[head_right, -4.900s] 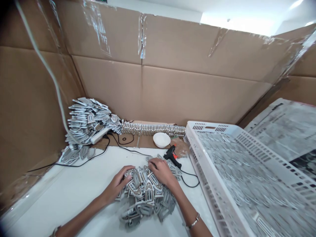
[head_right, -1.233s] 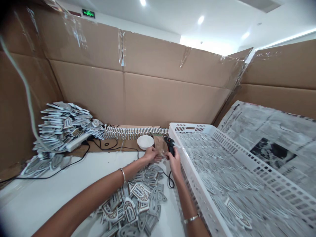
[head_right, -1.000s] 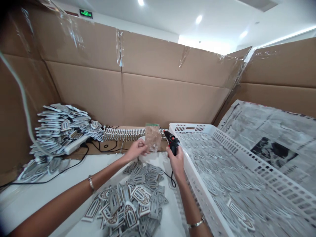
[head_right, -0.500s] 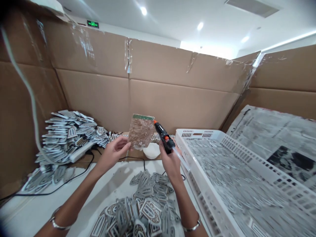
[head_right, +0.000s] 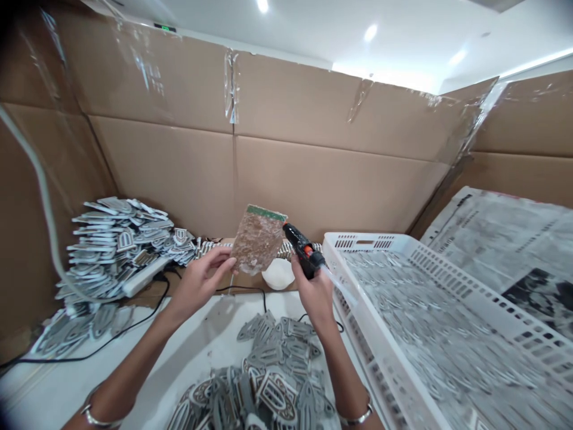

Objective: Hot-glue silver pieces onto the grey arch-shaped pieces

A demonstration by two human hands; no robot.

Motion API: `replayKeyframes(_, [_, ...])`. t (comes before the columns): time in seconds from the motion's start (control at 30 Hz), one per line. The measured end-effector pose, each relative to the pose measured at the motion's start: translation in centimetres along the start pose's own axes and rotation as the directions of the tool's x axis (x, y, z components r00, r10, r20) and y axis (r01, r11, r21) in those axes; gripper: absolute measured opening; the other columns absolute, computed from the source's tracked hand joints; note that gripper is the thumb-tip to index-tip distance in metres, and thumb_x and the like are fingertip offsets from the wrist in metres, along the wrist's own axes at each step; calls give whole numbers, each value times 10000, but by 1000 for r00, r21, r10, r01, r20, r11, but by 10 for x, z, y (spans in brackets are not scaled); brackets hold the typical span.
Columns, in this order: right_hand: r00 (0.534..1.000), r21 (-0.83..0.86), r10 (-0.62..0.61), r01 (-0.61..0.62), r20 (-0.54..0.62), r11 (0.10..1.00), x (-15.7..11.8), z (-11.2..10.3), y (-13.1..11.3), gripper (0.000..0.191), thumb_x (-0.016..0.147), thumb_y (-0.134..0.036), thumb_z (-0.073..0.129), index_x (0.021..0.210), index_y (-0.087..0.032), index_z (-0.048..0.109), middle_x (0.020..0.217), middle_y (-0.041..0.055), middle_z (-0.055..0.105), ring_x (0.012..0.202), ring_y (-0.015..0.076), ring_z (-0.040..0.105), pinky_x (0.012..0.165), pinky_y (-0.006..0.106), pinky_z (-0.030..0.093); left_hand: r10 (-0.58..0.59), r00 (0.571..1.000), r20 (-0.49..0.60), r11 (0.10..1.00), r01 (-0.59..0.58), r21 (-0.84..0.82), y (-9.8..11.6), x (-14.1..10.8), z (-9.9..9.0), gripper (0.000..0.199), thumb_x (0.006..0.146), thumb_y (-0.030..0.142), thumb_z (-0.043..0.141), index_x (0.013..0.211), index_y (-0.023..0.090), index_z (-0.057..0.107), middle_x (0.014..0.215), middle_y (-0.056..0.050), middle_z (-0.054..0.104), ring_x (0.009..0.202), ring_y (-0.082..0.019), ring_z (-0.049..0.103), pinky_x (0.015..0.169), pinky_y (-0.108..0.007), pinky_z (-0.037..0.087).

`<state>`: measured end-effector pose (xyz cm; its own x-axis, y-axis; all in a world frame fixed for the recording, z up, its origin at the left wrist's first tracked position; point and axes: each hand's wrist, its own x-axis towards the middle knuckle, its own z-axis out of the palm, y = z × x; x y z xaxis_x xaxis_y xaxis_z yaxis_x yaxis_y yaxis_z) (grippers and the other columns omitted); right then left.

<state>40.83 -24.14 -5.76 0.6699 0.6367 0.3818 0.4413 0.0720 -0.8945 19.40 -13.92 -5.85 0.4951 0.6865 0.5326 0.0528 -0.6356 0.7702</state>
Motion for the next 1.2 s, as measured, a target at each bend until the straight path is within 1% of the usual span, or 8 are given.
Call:
replayKeyframes(0.13, [1000,16,2,-2,10,1000,1,2,2,353,768,-501,664,811,-153,709,555,-10,511,528,126,421,517,274,364,33,999,-8,998,-32,56,-2,-1,2,193,971,328,504,1085,197,590,908,-25,704,803,-160,692,738,-241,507])
replayKeyframes(0.23, [1000,27,3,-3,10,1000,0,3,1,354,774,-507,661,783,-154,688,527,-24,474,511,118,406,505,268,354,39,999,-14,995,-38,87,-3,-1,4,193,973,322,501,1091,199,590,918,-23,711,792,-154,693,717,-226,503])
replayKeyframes(0.37, [1000,75,-8,5,30,997,0,4,-3,389,798,-507,645,898,-135,699,524,-28,478,493,112,408,485,258,337,48,998,-27,993,-45,109,-4,-3,7,202,975,323,498,1105,195,584,945,-32,717,788,-153,694,707,-222,500])
replayKeyframes(0.47, [999,133,7,-12,43,991,0,5,-3,414,799,-504,653,945,-119,698,513,-33,476,471,105,404,462,247,324,59,998,-36,992,-54,115,-4,-3,8,197,976,320,498,1103,195,582,920,-28,713,786,-153,692,713,-222,497])
replayKeyframes(0.67, [996,201,47,-60,69,978,0,8,-1,435,778,-508,686,945,-106,691,479,-48,454,429,93,390,411,224,298,76,997,-29,989,-71,130,-5,-4,8,188,978,314,499,1099,202,588,938,-26,711,755,-139,680,735,-227,493])
replayKeyframes(0.83, [996,222,47,-64,78,973,1,9,1,417,787,-502,680,955,-120,682,491,-51,459,425,89,401,405,218,315,92,995,-36,987,-87,138,-5,-3,11,183,977,301,498,1099,197,585,884,-15,703,750,-139,674,747,-228,489])
replayKeyframes(1.0, [988,328,95,-130,121,936,-1,12,-2,419,768,-510,704,948,-134,651,474,-75,424,397,82,380,393,220,309,105,994,-37,983,-98,156,-5,-3,15,184,980,290,486,1106,193,577,878,-16,700,748,-144,673,767,-239,484])
replayKeyframes(1.2, [978,392,126,-182,165,902,-1,13,-6,416,754,-507,721,924,-136,643,445,-91,390,378,74,350,384,219,287,115,993,-37,978,-106,182,-7,-6,17,181,981,290,482,1110,196,570,862,-13,696,755,-149,672,769,-242,481])
